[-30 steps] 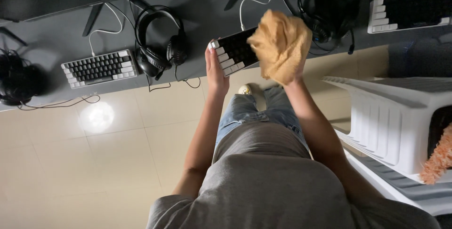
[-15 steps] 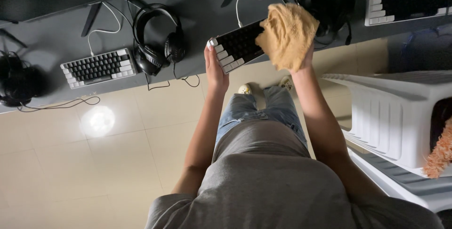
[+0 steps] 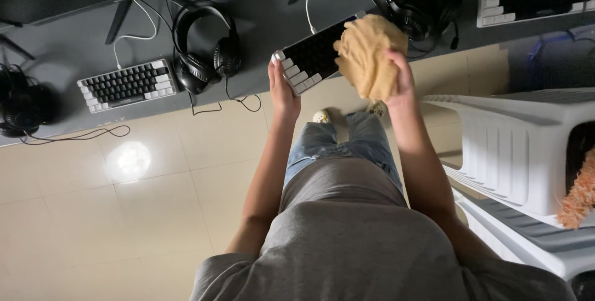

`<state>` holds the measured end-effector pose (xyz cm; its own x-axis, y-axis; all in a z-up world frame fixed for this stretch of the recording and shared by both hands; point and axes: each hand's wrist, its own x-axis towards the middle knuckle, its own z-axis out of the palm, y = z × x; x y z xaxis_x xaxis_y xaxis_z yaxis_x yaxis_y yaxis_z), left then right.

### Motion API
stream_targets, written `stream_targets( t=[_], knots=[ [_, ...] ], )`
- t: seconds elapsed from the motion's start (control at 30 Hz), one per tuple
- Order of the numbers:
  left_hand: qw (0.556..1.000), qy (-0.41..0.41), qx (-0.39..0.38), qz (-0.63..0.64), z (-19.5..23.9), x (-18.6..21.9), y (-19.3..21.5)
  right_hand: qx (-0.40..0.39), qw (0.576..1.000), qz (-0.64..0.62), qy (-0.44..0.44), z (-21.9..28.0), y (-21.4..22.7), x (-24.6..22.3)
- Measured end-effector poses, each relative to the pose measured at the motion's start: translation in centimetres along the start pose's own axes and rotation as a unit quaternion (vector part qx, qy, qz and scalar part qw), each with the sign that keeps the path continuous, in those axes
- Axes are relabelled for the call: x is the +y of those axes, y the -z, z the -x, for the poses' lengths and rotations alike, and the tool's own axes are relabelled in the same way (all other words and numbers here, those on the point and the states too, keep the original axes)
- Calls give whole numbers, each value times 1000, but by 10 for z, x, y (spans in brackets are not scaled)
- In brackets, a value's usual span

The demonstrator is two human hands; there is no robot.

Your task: The person cleans a pair of headphones, a computer mouse, and a keyboard using a cloth. They wipe each item individually and place them back on the desk.

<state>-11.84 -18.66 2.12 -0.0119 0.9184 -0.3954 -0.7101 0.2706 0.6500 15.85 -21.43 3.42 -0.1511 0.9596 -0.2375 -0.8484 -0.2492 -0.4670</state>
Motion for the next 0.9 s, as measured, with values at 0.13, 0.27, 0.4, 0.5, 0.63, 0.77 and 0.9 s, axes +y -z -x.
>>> stream_targets(
  t=[0.13,0.27,0.4,0.5,0.63,0.77,0.9],
  knots=[
    [1000,2,9,11,-1,-4,3,120,973,189,-54,7,-4,-4],
    [1000,-10,-6,19,-1,-8,7,152,841,513,-83,6,-1,-3],
    [1000,-12,-14,17,1,-4,2,136,885,442,-47,-12,36,6],
    [1000,-3,1,14,-1,-3,1,137,930,340,-13,-21,74,10],
    [1000,-7,2,14,-1,-7,6,130,974,183,30,-27,81,-2],
    [1000,-11,-2,21,-2,-4,1,122,962,235,61,-22,-26,-16],
    [999,-21,-29,33,-6,-16,17,-15,695,709,-117,-42,-10,49]
  ],
)
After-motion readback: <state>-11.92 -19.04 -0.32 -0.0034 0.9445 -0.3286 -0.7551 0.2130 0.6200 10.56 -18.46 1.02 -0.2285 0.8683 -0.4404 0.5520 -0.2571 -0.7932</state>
